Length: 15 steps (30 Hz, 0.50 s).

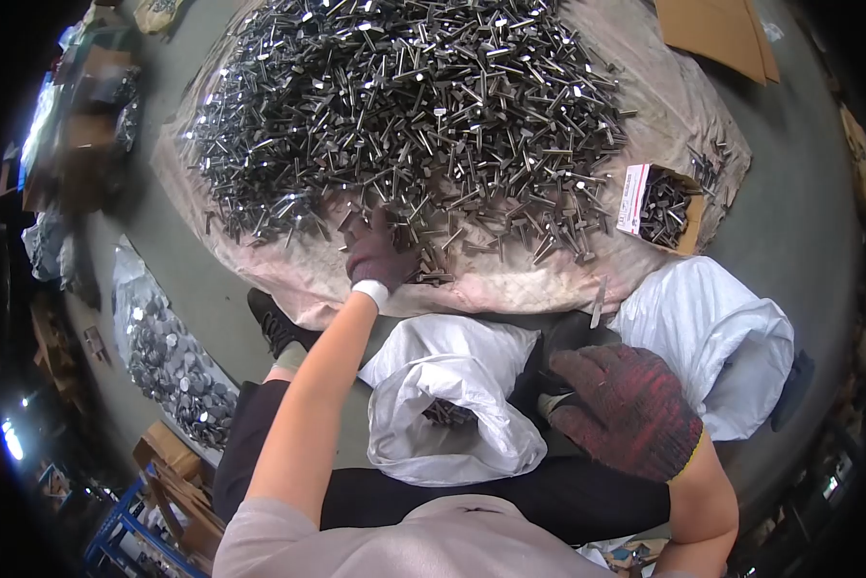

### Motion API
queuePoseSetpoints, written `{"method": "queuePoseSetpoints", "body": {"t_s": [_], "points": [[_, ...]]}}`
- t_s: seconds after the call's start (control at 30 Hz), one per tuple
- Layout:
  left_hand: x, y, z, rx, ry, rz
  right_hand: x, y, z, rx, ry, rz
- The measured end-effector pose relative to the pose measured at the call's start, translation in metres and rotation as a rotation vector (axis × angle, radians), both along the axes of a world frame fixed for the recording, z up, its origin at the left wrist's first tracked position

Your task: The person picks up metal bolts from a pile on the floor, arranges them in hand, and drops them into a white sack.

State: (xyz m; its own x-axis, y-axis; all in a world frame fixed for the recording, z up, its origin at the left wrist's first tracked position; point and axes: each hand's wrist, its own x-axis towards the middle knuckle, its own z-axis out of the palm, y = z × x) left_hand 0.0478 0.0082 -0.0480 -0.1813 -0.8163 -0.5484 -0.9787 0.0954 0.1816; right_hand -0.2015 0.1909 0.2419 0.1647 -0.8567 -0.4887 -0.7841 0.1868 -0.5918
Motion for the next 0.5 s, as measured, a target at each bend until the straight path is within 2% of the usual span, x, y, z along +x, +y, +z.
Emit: {"method": "queuePoseSetpoints", "body": {"t_s": [0.13,0.2,0.3,0.47,0.5], "points": [[-0.003,0.005,-0.002,0.004,-0.062,-0.037,0.002,0.001,-0.001,-0.068,-0.029,-0.015],[0.008,0.000,-0.020,-0.018,-0.079,-0.056,0.002,0.003,-0.002,-0.072,-0.025,-0.008],[0.020,-0.010,-0.024,-0.057,0.100,-0.016,0.001,0.004,0.001,-0.070,-0.005,-0.009],[0.026,-0.011,-0.035,-0.031,0.118,0.086,-0.003,0.007,-0.003,-0.085,0.006,-0.017],[0.034,-0.014,-0.044,-0.001,0.242,0.119,-0.003,0.007,-0.002,-0.098,-0.017,-0.015]]}}
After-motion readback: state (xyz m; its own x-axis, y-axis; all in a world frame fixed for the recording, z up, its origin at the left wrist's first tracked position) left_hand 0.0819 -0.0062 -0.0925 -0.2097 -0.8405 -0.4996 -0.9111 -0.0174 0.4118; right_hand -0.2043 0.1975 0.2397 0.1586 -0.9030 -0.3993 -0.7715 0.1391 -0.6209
